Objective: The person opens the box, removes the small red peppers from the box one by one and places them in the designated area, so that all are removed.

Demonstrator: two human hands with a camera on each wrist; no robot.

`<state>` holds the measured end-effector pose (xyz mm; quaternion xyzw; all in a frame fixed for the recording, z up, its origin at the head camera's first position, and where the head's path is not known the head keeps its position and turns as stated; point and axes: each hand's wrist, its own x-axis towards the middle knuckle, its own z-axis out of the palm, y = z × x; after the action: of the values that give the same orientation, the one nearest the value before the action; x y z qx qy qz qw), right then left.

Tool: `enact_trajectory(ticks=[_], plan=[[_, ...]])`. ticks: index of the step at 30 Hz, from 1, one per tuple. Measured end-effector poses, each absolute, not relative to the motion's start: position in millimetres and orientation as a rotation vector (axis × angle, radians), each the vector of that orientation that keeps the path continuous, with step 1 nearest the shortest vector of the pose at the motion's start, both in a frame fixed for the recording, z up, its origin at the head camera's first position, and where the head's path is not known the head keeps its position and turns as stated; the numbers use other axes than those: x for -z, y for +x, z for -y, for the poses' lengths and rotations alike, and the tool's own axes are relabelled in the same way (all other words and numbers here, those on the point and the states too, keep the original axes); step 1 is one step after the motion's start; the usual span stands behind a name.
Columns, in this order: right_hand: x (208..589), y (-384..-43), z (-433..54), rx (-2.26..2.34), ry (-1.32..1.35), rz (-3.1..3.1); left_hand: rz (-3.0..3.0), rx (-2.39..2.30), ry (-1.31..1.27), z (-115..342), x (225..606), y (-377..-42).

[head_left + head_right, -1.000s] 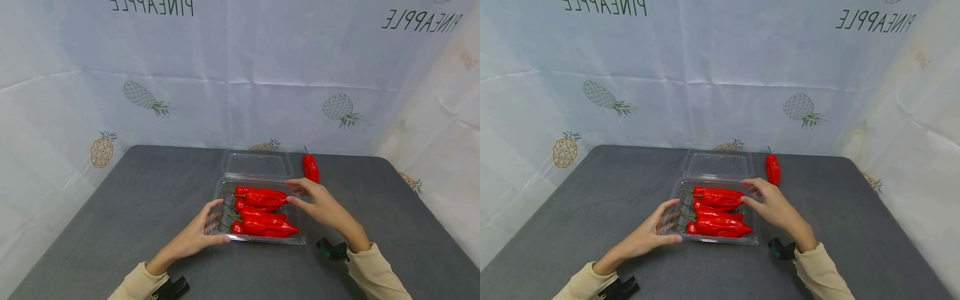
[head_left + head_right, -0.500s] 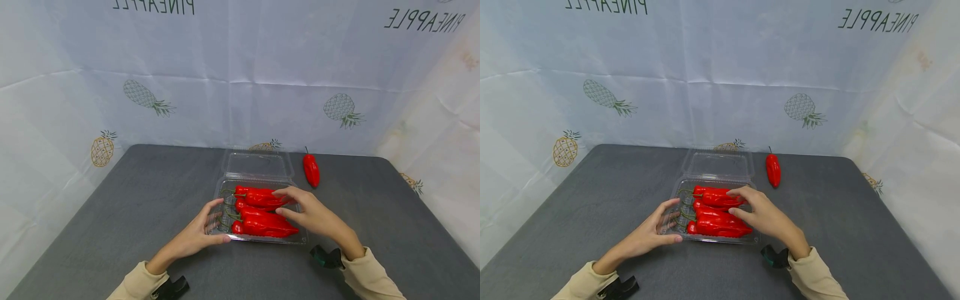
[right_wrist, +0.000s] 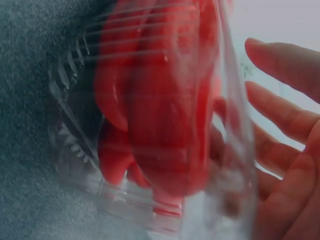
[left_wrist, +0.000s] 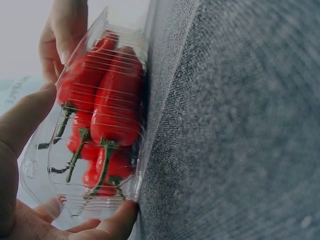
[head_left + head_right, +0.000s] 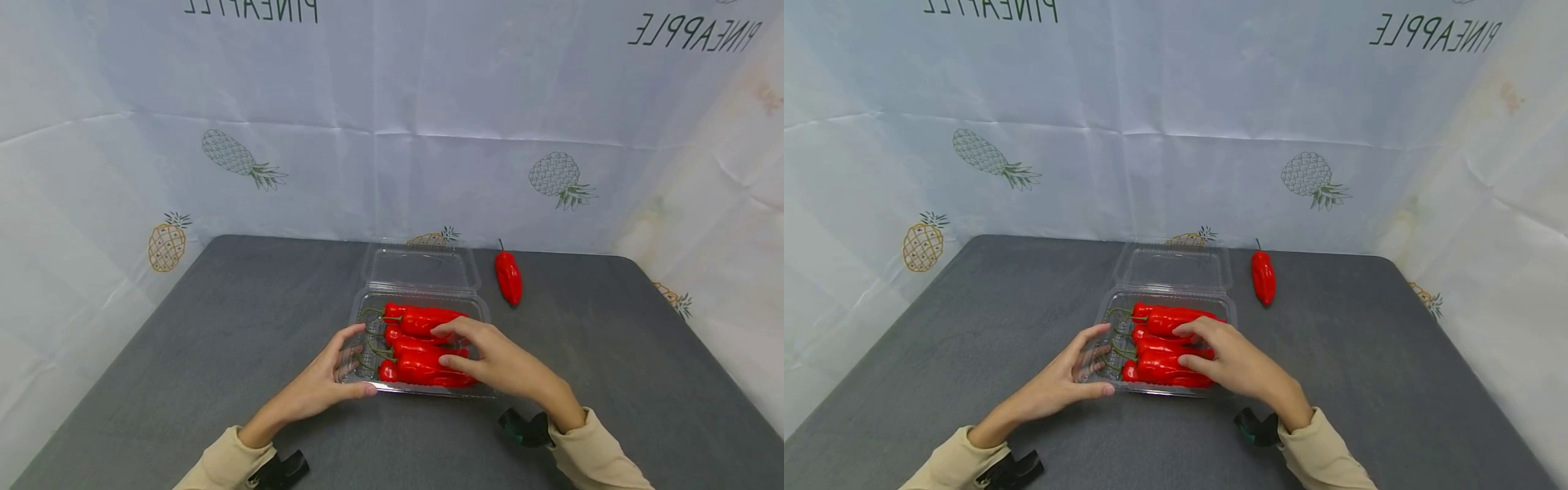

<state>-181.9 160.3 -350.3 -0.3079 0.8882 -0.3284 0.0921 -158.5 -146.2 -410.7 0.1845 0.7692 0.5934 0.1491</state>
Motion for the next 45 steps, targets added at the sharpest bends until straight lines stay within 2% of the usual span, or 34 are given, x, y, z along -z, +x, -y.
enact_trajectory(ticks=[16, 45], plan=[[354.4, -178.1, -151.5, 0.832, -0.905, -2.64, -2.209, -1.717, 0.524, 145.5, 411.0, -158.5], [350.4, -178.5, -153.5, 0.841, -0.933, -2.572, -2.212, -1.708, 0.51, 145.4, 409.8, -158.5]])
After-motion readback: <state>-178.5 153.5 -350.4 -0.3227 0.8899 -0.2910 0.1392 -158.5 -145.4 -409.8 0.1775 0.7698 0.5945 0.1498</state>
